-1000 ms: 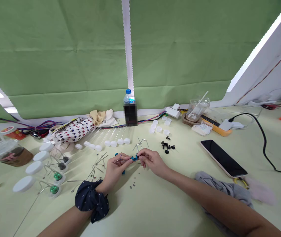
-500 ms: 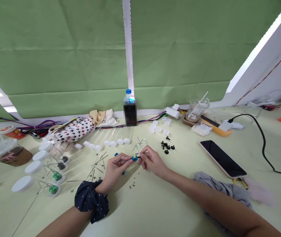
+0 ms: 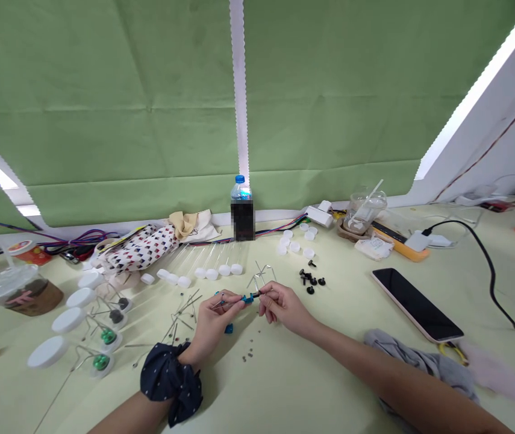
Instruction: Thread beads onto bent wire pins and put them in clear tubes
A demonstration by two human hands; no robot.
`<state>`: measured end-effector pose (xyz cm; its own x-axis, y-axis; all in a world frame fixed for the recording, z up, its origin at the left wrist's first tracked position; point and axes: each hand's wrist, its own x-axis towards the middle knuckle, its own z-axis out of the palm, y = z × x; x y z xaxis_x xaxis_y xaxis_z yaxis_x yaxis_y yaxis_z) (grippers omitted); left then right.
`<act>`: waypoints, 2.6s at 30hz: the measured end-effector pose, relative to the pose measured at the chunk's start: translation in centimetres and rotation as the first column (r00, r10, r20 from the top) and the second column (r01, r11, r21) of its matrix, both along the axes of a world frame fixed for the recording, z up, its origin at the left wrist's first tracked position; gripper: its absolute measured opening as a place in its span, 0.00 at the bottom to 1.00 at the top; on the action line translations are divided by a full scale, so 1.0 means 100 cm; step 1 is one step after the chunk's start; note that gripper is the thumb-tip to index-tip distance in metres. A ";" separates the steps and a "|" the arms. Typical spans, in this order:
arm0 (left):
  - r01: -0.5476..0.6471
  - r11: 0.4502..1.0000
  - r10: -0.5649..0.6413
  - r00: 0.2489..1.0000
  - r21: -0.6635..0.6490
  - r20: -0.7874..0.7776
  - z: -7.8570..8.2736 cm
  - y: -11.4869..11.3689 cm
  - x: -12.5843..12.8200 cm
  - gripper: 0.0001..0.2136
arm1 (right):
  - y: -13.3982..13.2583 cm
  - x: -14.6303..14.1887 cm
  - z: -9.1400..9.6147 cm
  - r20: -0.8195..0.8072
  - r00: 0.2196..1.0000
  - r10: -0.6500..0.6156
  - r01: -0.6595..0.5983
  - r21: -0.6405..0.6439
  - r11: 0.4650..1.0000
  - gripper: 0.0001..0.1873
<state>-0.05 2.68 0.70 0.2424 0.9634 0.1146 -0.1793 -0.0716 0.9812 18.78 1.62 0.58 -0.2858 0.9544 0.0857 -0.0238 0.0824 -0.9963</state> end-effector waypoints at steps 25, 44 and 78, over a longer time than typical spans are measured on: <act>0.016 0.999 -0.013 0.997 0.037 -0.083 0.001 -0.006 0.001 0.04 | -0.002 0.008 0.008 0.014 0.999 0.039 -0.038 -0.053 0.998 0.17; 0.008 0.999 -0.011 0.997 -0.039 -0.081 -0.001 0.002 -0.002 0.07 | 0.008 0.011 0.001 0.132 0.986 0.099 -0.099 -0.003 0.995 0.18; -0.020 1.000 0.020 0.997 -0.005 -0.080 0.004 -0.002 -0.001 0.08 | 0.005 0.015 0.006 0.155 0.985 0.082 -0.097 0.092 0.991 0.18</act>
<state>-0.14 2.45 1.07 0.2313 0.9687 0.0901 -0.0992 -0.0686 0.9927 20.24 2.13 1.20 -0.3861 0.9136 0.1274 0.1141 0.1844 -0.9762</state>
